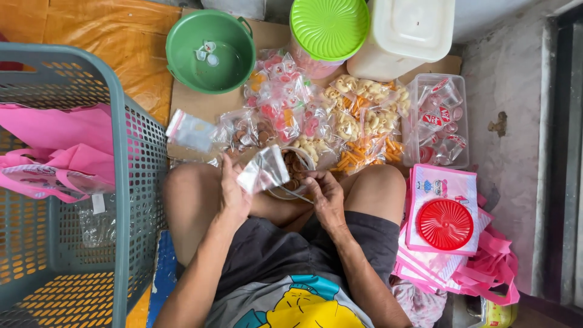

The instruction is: The person fills small plastic bags with snacks from a container using metal tongs, then seals each bag by hand.

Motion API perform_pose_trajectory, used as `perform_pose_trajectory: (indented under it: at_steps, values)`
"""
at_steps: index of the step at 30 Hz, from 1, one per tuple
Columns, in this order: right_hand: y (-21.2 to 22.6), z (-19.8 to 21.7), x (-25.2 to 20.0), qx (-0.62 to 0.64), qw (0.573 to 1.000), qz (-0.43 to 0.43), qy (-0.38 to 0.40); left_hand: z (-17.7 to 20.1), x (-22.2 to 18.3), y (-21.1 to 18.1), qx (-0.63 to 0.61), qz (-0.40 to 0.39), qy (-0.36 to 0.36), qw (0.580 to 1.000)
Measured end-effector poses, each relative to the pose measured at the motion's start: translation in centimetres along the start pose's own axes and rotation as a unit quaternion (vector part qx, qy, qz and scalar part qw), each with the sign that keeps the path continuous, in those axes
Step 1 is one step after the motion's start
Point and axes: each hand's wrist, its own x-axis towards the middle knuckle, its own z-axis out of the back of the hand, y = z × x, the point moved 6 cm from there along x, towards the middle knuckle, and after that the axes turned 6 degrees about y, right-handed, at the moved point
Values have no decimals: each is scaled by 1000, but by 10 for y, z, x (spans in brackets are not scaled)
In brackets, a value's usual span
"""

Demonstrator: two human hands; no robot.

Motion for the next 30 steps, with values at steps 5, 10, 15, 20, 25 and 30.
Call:
perform_pose_trajectory:
  at_steps: [5, 10, 15, 20, 25, 30]
  values:
    - [-32, -20, -16, 228, 968, -103, 25, 13, -6, 59, -5, 90, 131, 987]
    - [-25, -10, -19, 205, 972, -115, 5, 49, 17, 91, 95, 90, 149, 980]
    - [-47, 3, -20, 91, 984, -146, 38, 75, 33, 92, 263, -15, 126, 957]
    - [-34, -8, -26, 71, 987, -139, 22, 28, -35, 28, 474, -357, 37, 804]
    - [-30, -21, -29, 44, 988, -145, 17, 28, -33, 65, 482, -399, 120, 770]
    - [-41, -18, -28, 69, 987, -147, -18, 41, -7, 94, 330, -207, 209, 897]
